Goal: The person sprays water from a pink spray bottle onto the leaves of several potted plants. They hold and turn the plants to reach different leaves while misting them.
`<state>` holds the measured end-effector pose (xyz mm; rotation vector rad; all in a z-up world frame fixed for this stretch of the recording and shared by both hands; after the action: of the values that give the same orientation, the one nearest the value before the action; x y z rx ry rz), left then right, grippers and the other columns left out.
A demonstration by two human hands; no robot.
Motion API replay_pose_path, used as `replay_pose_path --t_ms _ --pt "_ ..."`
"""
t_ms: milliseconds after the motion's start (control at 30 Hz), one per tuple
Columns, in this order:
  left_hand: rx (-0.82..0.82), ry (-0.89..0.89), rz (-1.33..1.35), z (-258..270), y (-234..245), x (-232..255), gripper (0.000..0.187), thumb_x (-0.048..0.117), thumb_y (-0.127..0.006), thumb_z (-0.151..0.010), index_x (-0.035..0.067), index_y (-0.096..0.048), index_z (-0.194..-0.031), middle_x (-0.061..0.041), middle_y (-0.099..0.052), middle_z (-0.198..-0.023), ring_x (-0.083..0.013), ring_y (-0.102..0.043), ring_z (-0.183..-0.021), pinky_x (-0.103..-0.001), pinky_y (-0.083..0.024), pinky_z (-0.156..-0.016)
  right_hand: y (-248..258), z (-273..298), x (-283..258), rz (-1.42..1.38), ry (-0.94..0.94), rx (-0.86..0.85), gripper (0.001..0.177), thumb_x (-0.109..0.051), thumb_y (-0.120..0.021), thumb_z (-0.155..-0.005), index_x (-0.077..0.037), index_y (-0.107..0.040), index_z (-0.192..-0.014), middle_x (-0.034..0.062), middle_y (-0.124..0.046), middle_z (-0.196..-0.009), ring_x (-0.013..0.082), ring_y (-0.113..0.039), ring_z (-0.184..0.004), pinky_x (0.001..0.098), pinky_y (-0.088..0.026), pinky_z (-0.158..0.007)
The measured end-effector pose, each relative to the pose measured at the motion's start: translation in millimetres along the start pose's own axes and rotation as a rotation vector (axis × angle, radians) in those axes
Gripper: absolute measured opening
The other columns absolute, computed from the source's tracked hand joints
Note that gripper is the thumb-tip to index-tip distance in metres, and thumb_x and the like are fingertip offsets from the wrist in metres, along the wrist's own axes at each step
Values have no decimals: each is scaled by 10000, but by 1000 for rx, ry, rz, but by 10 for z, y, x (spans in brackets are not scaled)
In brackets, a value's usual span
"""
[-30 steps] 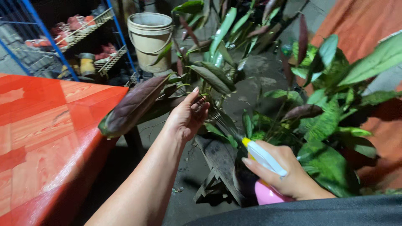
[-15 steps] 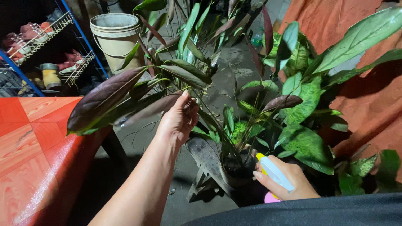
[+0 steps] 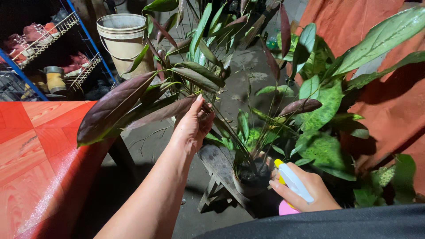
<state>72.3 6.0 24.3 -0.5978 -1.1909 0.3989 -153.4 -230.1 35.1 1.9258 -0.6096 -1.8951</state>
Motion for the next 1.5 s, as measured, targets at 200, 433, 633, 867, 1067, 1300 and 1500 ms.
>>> replay_pose_path --t_ms 200,433,633,867,1067,1300,1500 --pt "59 -30 -155 81 -21 5 302 446 -760 -871 184 -618 -922 51 -702 -874 -138 -683 -800 -303 -489 -716 88 37 216 49 -89 61 337 -319 -779 -838 -94 -694 -1074 64 -722 -706 147 -631 -636 318 -507 -618" --pt "44 8 -233 158 -141 -97 227 403 -721 -874 208 -662 -975 72 -681 -892 -109 -668 -805 -292 -482 -728 205 216 617 113 -282 97 293 -333 -809 -834 -84 -708 -950 66 -701 -751 171 -690 -660 331 -562 -662" --pt "-75 -8 -144 59 -156 -339 234 326 -754 -927 134 -620 -919 24 -559 -777 -113 -518 -645 -269 -429 -600 256 443 570 84 -256 83 283 -333 -785 -832 -124 -679 -989 48 -688 -707 133 -640 -658 314 -517 -650" --pt "-23 95 -135 -97 -47 -746 232 272 -742 -910 107 -596 -838 1 -631 -789 -130 -642 -714 -268 -538 -681 172 574 614 33 -240 126 224 -285 -775 -825 -99 -685 -908 54 -645 -643 136 -580 -596 315 -478 -584" --pt "-34 168 -171 -162 22 -1047 299 286 -774 -884 77 -560 -885 -29 -553 -869 -172 -618 -784 -282 -581 -726 222 573 590 105 -152 220 286 -274 -788 -773 -120 -679 -988 41 -645 -617 143 -583 -542 319 -490 -539" --pt "35 302 -177 -116 150 -1263 417 278 -820 -865 25 -506 -966 -60 -500 -954 -187 -609 -802 -282 -617 -735 231 660 321 13 -262 226 234 -264 -763 -804 -102 -654 -934 38 -639 -633 136 -609 -563 328 -483 -551" --pt "53 323 -212 11 148 -1224 373 283 -813 -837 45 -571 -994 -73 -551 -940 -156 -589 -700 -304 -560 -621 218 648 141 -41 -255 245 253 -293 -779 -831 -93 -650 -914 44 -626 -598 138 -619 -525 327 -489 -511"
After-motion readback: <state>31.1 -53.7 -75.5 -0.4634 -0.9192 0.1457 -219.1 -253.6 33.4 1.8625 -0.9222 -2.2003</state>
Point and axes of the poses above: each hand's wrist, its own z-axis away from the middle knuckle, its own y-axis out of the back of the hand, x = y × z, the point moved 7 cm from there along -z, towards the middle knuckle
